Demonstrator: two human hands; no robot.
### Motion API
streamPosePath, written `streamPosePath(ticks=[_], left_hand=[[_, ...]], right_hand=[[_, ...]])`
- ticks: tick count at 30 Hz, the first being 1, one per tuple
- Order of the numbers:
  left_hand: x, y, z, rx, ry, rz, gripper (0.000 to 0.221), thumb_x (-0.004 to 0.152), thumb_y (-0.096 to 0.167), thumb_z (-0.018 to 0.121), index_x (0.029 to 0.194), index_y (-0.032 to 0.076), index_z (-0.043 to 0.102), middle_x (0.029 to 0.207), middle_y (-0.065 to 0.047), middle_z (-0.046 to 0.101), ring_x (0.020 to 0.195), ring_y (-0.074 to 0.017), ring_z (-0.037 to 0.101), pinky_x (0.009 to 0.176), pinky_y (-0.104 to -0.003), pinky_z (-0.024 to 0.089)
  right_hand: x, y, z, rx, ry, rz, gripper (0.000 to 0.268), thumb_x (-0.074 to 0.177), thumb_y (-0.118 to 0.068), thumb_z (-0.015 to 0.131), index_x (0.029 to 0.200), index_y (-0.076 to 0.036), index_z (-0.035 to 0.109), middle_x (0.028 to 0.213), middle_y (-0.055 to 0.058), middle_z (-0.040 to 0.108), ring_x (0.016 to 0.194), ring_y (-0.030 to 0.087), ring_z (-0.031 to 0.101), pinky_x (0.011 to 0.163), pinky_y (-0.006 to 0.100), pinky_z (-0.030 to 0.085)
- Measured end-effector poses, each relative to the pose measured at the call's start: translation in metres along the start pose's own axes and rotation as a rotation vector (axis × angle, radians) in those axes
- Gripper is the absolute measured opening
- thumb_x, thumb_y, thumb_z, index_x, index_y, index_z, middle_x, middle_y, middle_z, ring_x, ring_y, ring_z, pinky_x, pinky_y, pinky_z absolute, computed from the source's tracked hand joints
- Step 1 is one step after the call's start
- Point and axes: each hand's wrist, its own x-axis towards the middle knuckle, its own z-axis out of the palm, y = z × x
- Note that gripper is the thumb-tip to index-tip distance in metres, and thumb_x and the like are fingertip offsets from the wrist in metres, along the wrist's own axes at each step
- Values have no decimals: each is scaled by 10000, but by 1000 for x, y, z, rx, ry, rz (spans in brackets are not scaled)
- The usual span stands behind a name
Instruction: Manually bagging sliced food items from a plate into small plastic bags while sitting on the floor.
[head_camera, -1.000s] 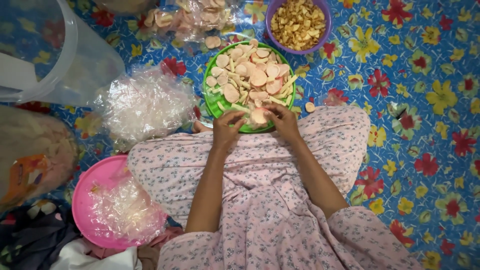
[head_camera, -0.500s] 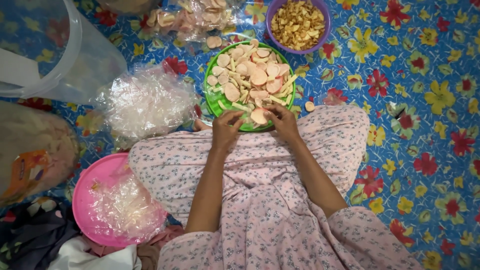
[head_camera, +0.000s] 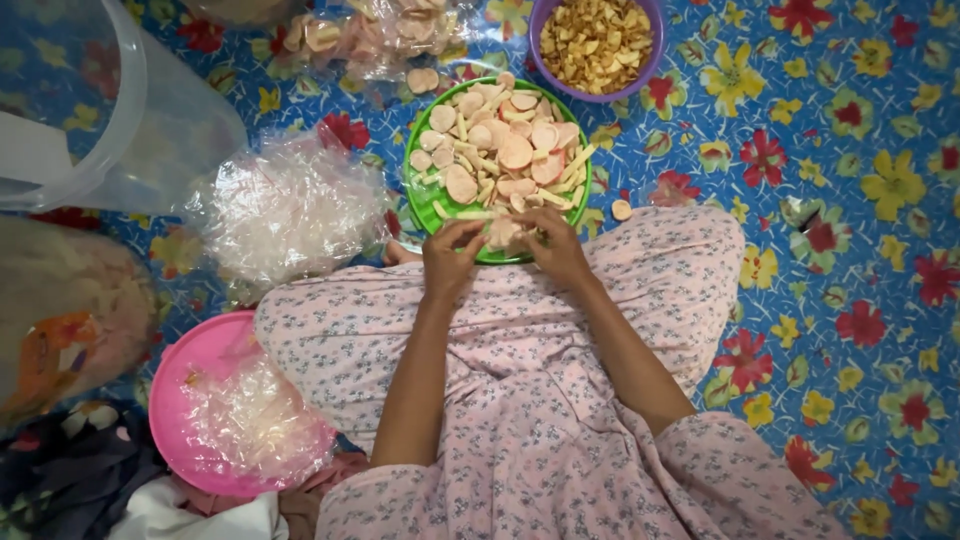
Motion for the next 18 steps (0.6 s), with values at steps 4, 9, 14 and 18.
streamPosePath(ticks=[4, 9, 14, 18], left_hand=[[1, -6, 3, -2, -20, -9, 253, 691, 8, 788, 927, 72, 721, 833, -105, 670, 751, -227, 682, 655, -283, 560], [2, -6, 5, -6, -31, -7, 255, 691, -23, 771, 926, 62, 721, 835, -117, 677, 755, -235, 679, 655, -293, 557], [4, -20, 6, -38, -49, -9, 273, 685, -12, 783, 937, 74, 725, 844, -104, 682, 765, -207, 678, 669, -285, 556], [5, -17, 7, -31, -69, 12, 277, 694, -45, 756, 940, 79, 726, 843, -106, 679, 763, -214, 678, 666, -286, 555]], right_hand=[[-5, 12, 11, 112, -28, -30, 212, 781, -47, 702, 987, -96, 699, 883, 94, 626, 759, 211, 620, 687, 313, 504], [-5, 14, 10, 171, -83, 147, 237, 775, -64, 721, 1005, -101, 679, 877, 80, 621, 789, 202, 646, 670, 289, 521], [-5, -2, 6, 367, -139, 357, 276, 790, -95, 716, 1055, -62, 646, 868, 29, 612, 752, 95, 562, 665, 250, 507], [3, -18, 1, 462, -152, 481, 283, 795, -122, 709, 1060, -49, 647, 800, 25, 609, 632, 63, 545, 563, 170, 475]])
